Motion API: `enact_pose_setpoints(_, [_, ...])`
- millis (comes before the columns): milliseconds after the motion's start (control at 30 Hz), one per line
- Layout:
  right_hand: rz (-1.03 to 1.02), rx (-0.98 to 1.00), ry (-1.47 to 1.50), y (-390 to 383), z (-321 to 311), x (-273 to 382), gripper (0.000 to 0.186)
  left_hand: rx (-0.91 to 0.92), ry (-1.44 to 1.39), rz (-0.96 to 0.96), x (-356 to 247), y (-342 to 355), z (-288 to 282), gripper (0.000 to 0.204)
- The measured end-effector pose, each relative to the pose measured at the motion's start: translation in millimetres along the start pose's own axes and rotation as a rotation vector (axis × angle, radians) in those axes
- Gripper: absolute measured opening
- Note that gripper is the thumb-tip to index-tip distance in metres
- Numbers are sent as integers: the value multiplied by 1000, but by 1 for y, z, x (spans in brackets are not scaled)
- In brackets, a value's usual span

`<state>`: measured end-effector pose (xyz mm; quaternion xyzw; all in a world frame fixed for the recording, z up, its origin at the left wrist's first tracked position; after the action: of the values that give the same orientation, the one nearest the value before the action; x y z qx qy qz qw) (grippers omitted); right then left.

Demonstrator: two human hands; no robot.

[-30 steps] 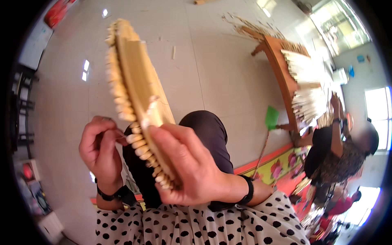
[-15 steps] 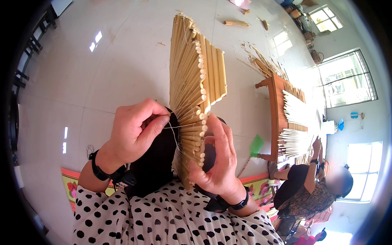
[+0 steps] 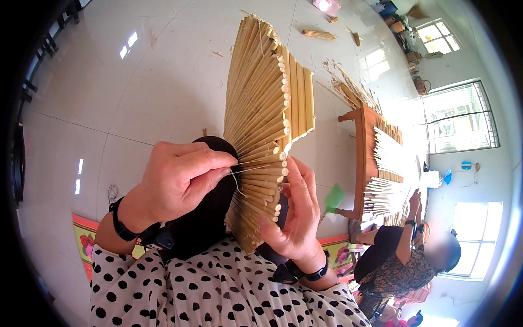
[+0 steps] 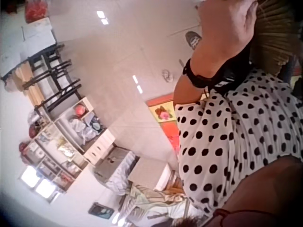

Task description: The person is assembling a circular bamboo fan by threading a white cord through holes at the ends of bamboo sticks and securing them with knots. They use pliers to pull the cord through tight spots and trim excess cord.

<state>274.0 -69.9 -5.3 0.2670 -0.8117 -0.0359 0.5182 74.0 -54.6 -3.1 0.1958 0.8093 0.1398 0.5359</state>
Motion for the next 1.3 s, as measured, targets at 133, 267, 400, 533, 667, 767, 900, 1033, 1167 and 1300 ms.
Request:
enact_pose_setpoints(133, [4, 1, -23, -1, -3, -2, 88, -2, -11, -4, 1, -2, 0, 14])
enact_pose_setpoints(267, [21, -17, -13, -2, -5, -3, 87, -12, 12, -16, 2, -3, 0, 12])
enact_pose_setpoints(400, [41, -62, 111, 3, -10, -2, 81, -62, -6, -16, 4, -2, 0, 10])
enact_pose_setpoints(533, [168, -151, 62, 25, -21, 9, 57, -57, -20, -54, 9, -2, 5, 9])
enact_pose_setpoints(667, [300, -167, -215, 53, -25, 19, 24, -71, -65, -55, 8, -1, 9, 7])
enact_pose_setpoints(767, [251, -148, -363, 61, -25, 24, 22, -51, -80, -55, 7, 1, 9, 7])
enact_pose_setpoints(900, [155, -89, -551, 61, -23, 32, 20, -14, -69, -59, 7, 2, 10, 7])
enact_pose_setpoints(1033, [135, -49, -648, 62, -19, 38, 18, 13, -75, -30, 9, 3, 11, 9])
enact_pose_setpoints(1167, [108, -56, -655, 58, -19, 40, 17, 28, -45, 38, 6, 4, 13, 12])
enact_pose_setpoints(1300, [113, -47, -677, 57, -19, 39, 16, 19, 7, 66, 5, 4, 12, 14])
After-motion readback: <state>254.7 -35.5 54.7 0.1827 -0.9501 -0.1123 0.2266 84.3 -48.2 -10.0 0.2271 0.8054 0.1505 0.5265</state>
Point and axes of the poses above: each hand's wrist, its own y-axis towards the middle knuckle, its own z-axis out of the palm, x = y × z, the point moved 6 cm from there along y, towards the middle knuckle, and after that the axes turned 8 degrees about -z, right-handed, at the moved point
